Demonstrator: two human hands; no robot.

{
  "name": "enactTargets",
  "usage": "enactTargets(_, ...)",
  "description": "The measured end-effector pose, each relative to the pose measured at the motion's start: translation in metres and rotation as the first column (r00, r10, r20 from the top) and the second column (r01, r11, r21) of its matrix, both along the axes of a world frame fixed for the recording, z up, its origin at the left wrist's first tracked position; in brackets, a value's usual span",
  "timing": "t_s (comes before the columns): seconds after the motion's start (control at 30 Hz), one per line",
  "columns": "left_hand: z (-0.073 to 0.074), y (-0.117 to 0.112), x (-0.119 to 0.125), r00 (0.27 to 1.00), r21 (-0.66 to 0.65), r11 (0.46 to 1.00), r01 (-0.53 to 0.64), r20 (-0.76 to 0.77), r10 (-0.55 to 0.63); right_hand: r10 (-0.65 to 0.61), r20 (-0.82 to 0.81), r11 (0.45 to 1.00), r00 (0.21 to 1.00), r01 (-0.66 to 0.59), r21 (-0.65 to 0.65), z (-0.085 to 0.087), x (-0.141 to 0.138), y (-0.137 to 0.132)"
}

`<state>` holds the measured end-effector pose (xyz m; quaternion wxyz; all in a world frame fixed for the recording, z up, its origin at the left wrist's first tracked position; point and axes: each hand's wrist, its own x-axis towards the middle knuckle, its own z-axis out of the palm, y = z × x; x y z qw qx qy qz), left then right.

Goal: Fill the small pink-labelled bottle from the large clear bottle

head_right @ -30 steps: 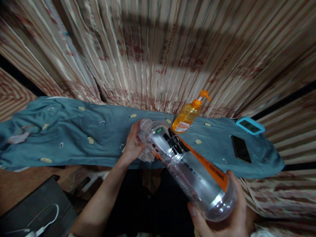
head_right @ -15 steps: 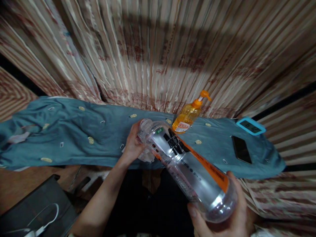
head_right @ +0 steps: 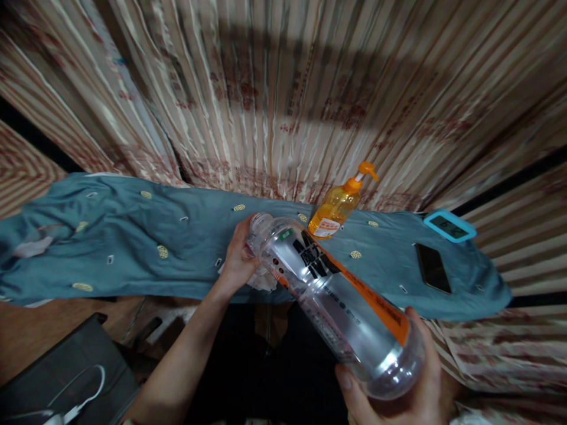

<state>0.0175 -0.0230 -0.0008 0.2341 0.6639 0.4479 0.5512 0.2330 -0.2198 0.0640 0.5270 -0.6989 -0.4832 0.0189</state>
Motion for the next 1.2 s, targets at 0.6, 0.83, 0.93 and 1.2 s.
enactTargets(0.6, -0.001, 0.000, -0.001, 1.000, 0.001, 1.000, 0.016, -0.006, -0.016, -0.022, -0.031, 1.000, 0.999, 0.022, -0.001, 0.014, -0.018, 0.004)
enactTargets(0.83, -0.002, 0.000, 0.000, 1.000, 0.011, 1.000, 0.014, -0.001, -0.014, -0.039, 0.009, 0.999, 0.999, 0.039, -0.028, 0.019, -0.019, 0.004)
enactTargets(0.93, -0.002, 0.000, 0.000, 1.000, 0.026, 1.000, 0.009, 0.004, -0.009, -0.039, -0.010, 0.999, 0.999, 0.038, -0.028, 0.018, -0.019, 0.004)
enactTargets(1.2, -0.001, 0.000, -0.001, 1.000, 0.010, 1.000, 0.018, 0.011, -0.018, -0.033, 0.008, 0.999, 0.999, 0.033, -0.017, 0.018, -0.017, 0.004)
